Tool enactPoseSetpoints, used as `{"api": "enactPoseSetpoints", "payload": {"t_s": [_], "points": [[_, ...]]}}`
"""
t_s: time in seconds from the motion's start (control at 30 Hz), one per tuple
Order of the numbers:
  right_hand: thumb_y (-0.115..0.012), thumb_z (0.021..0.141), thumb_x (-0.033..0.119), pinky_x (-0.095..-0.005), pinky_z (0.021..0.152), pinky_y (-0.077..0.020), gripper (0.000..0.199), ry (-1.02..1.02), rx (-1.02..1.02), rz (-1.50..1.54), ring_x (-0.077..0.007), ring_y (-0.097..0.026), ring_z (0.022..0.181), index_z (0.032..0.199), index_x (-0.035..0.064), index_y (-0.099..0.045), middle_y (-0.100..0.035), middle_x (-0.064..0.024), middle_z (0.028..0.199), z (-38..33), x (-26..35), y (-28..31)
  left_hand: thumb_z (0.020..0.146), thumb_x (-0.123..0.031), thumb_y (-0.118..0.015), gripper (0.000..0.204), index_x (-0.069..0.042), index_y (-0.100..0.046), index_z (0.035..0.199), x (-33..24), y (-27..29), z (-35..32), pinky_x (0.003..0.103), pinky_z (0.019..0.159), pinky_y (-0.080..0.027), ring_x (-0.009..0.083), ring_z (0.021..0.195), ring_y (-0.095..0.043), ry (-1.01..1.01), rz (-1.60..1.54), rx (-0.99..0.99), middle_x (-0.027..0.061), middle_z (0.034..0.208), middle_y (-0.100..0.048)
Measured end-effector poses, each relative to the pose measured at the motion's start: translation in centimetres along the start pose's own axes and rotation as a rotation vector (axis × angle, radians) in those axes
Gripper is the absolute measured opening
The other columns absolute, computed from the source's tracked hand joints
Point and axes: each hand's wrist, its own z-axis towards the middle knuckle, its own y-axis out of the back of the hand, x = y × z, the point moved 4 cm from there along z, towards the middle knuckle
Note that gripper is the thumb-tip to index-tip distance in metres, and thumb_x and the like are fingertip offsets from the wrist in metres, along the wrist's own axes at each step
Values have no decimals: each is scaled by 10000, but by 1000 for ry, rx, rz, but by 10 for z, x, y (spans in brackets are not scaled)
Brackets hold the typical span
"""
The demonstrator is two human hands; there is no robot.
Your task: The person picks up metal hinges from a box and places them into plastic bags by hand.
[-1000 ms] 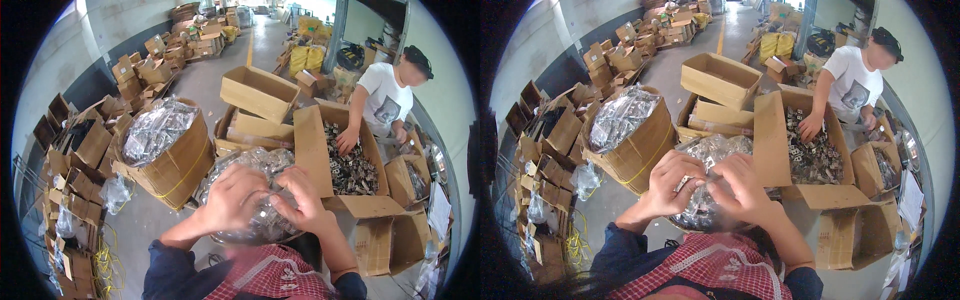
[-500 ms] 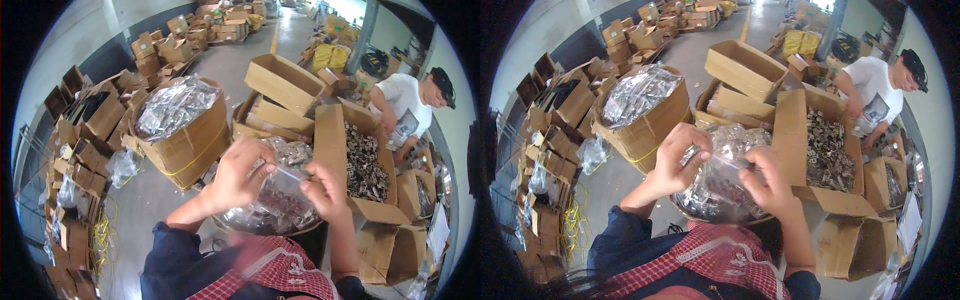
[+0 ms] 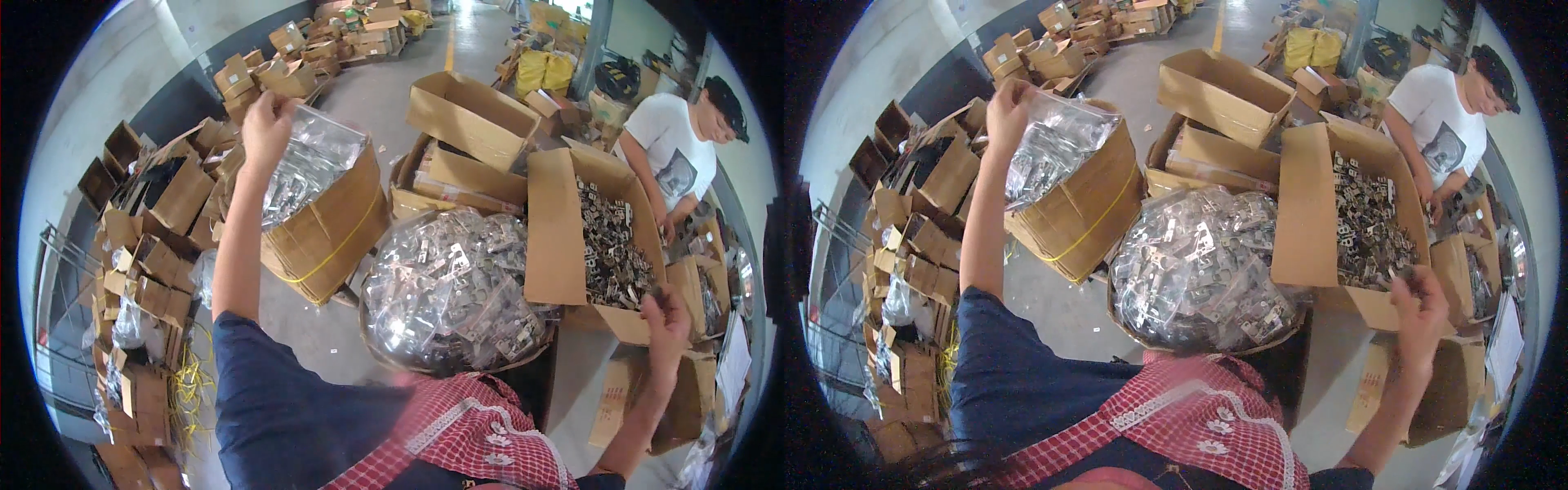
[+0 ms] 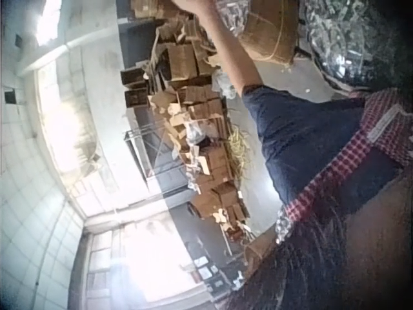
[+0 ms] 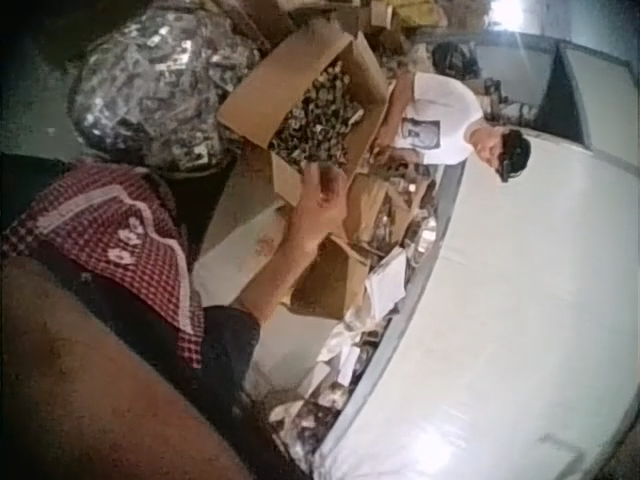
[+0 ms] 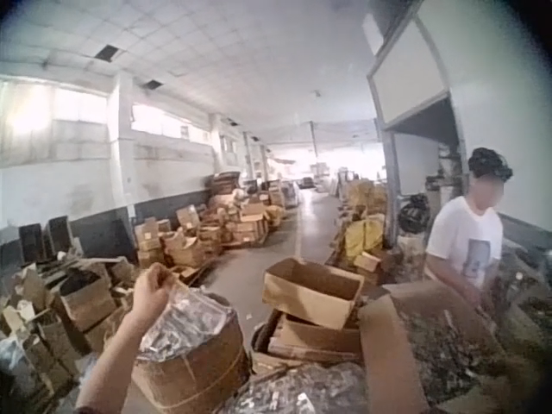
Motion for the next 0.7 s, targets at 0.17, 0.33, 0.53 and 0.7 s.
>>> {"api": "enactPoseSetpoints", "payload": {"t_s": [0.17,0.33,0.53,0.7], "points": [[-633,971,93,-235,789,-459,289,-96,-246,-90,-94,-562,864,1244,3,-610,-625,-15,972,-30,-49,88,873,-123,-658,106,-27,-614,868,66,-11,8,468,783,-467,385,873,-599,-177,290,-191,149,877,-659],[-618,981,113,-235,800,-434,286,-331,-193,-16,-95,-531,889,1245,4,-611,-601,-8,974,-87,-74,117,865,-218,-647,213,-16,-663,929,132,-48,-51,474,851,-507,393,984,-638,15,374,419,185,976,-693],[-621,981,158,-255,846,-437,321,-442,-225,-59,-112,-541,882,1259,-3,-606,-621,-32,1040,-137,-111,163,753,-201,-624,290,-35,-735,962,132,-55,-98,484,901,-532,384,1032,-667,184,677,745,230,987,-712],[-608,995,201,-295,913,-463,395,-473,-132,-119,-146,-592,963,1326,-10,-564,-632,-79,1197,-137,-80,168,762,-195,-639,286,-28,-696,987,108,-101,-101,472,928,-528,391,1150,-607,87,604,729,215,1082,-701]]}}
